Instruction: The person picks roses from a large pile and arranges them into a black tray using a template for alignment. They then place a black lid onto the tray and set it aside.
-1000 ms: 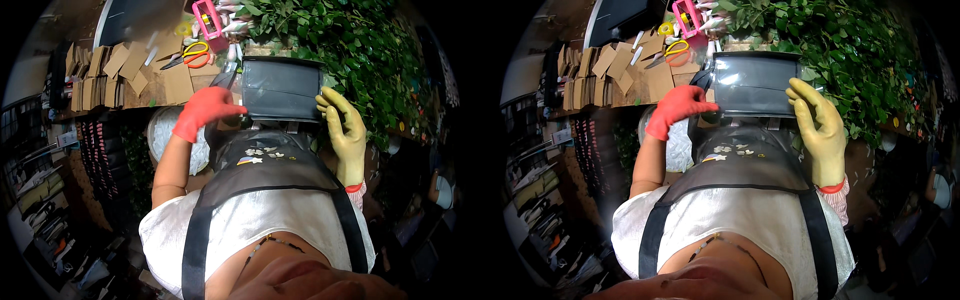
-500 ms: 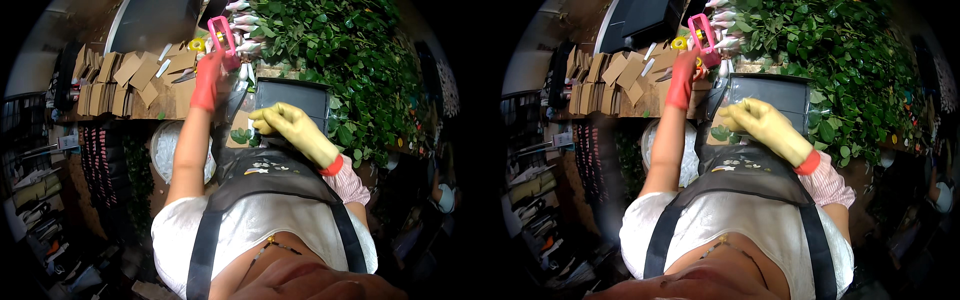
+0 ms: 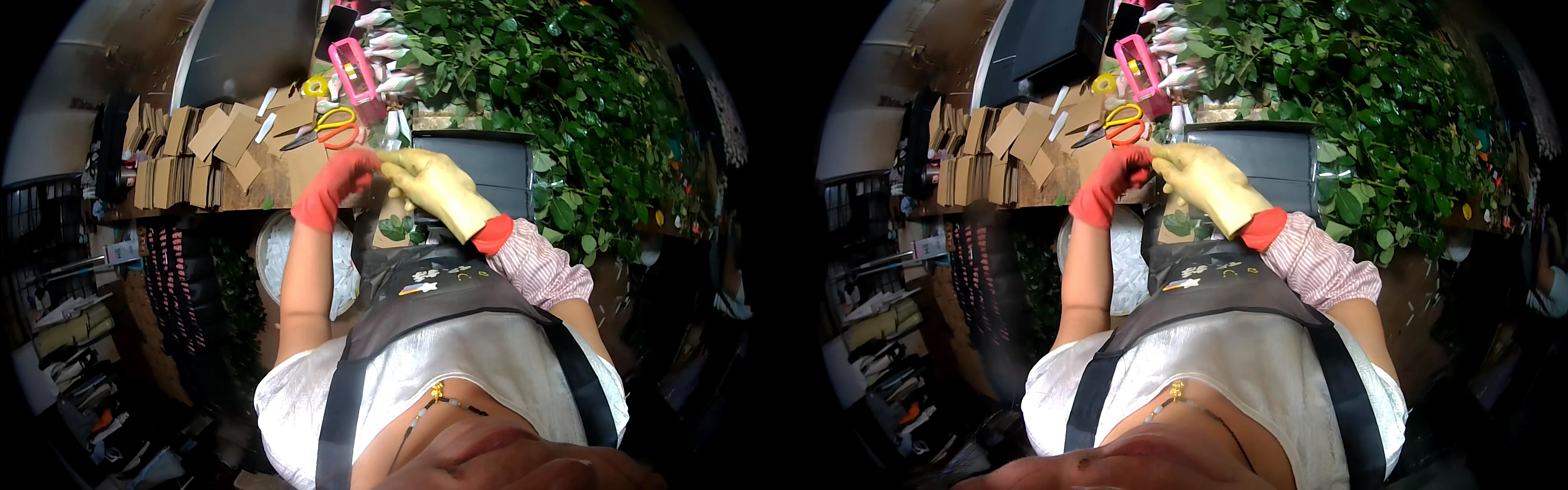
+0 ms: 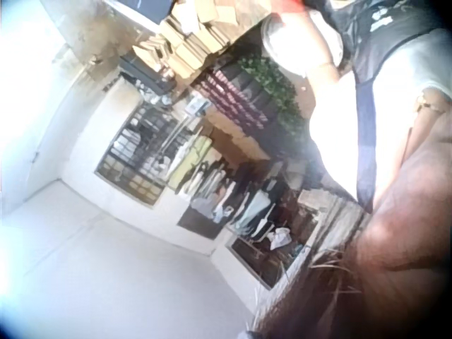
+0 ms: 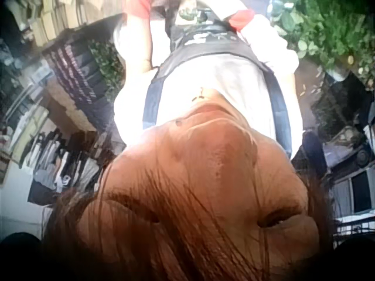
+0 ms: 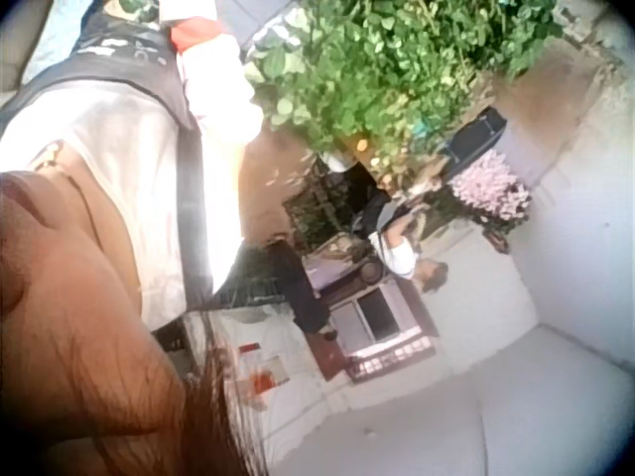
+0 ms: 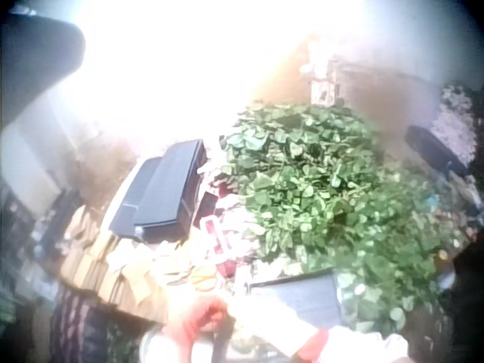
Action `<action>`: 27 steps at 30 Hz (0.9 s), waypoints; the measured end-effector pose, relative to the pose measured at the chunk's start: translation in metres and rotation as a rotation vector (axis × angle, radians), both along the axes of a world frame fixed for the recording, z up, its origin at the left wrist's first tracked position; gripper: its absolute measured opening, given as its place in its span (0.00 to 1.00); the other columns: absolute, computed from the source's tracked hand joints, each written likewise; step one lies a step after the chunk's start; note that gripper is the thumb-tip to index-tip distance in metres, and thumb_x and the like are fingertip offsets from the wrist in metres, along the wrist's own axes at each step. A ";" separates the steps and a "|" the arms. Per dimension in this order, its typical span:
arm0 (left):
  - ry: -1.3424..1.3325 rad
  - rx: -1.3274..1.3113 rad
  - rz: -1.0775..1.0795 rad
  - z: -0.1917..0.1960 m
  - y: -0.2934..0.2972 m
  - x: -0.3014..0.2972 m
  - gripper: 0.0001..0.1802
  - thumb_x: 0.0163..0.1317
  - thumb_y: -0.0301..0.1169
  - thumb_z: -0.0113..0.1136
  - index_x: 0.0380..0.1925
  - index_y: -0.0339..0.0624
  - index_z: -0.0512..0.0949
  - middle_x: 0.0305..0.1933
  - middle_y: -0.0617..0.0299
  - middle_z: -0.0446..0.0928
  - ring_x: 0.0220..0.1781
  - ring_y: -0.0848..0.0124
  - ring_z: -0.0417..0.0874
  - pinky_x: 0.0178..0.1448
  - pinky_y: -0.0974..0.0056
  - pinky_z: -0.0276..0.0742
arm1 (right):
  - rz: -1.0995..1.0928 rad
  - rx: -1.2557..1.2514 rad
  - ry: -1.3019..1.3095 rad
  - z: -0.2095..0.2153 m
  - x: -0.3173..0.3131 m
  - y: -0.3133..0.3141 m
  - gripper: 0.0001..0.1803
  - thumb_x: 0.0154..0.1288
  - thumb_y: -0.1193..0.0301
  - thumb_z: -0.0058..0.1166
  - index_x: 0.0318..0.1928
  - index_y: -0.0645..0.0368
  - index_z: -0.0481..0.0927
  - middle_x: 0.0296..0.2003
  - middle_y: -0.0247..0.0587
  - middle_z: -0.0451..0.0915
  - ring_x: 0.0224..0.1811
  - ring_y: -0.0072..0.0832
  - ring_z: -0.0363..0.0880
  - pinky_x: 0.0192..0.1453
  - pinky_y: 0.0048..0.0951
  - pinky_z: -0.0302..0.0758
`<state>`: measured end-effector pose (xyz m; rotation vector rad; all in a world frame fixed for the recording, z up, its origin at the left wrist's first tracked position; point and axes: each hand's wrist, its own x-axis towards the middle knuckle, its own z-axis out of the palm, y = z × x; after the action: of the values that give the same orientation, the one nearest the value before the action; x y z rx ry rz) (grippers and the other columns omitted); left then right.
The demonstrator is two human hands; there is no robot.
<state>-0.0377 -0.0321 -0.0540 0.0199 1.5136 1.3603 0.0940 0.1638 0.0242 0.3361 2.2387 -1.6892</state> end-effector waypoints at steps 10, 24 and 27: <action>0.077 -0.086 0.102 -0.056 0.043 -0.096 0.28 0.76 0.55 0.58 0.52 0.37 0.84 0.42 0.63 0.88 0.22 0.81 0.64 0.27 0.73 0.61 | 0.296 0.293 -0.025 0.023 0.003 0.017 0.19 0.77 0.55 0.47 0.52 0.52 0.86 0.35 0.39 0.90 0.36 0.35 0.89 0.48 0.39 0.82; 1.321 0.276 -0.423 0.097 0.168 0.023 0.14 0.68 0.39 0.69 0.52 0.57 0.91 0.70 0.59 0.80 0.73 0.54 0.75 0.76 0.52 0.69 | 0.151 -0.935 0.304 0.017 0.155 0.116 0.26 0.85 0.56 0.48 0.51 0.71 0.84 0.54 0.61 0.86 0.49 0.36 0.90 0.50 0.30 0.87; 1.733 0.155 -0.542 0.077 0.242 0.053 0.12 0.70 0.41 0.63 0.47 0.61 0.92 0.74 0.56 0.76 0.78 0.47 0.68 0.80 0.44 0.62 | -0.115 -0.795 0.469 -0.004 0.189 0.136 0.30 0.85 0.52 0.43 0.43 0.69 0.84 0.48 0.62 0.88 0.40 0.34 0.92 0.42 0.26 0.87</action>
<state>0.0150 0.2096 0.0227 1.9617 2.3636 0.8318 0.2835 0.2995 0.0201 -0.1455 1.6025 -2.7533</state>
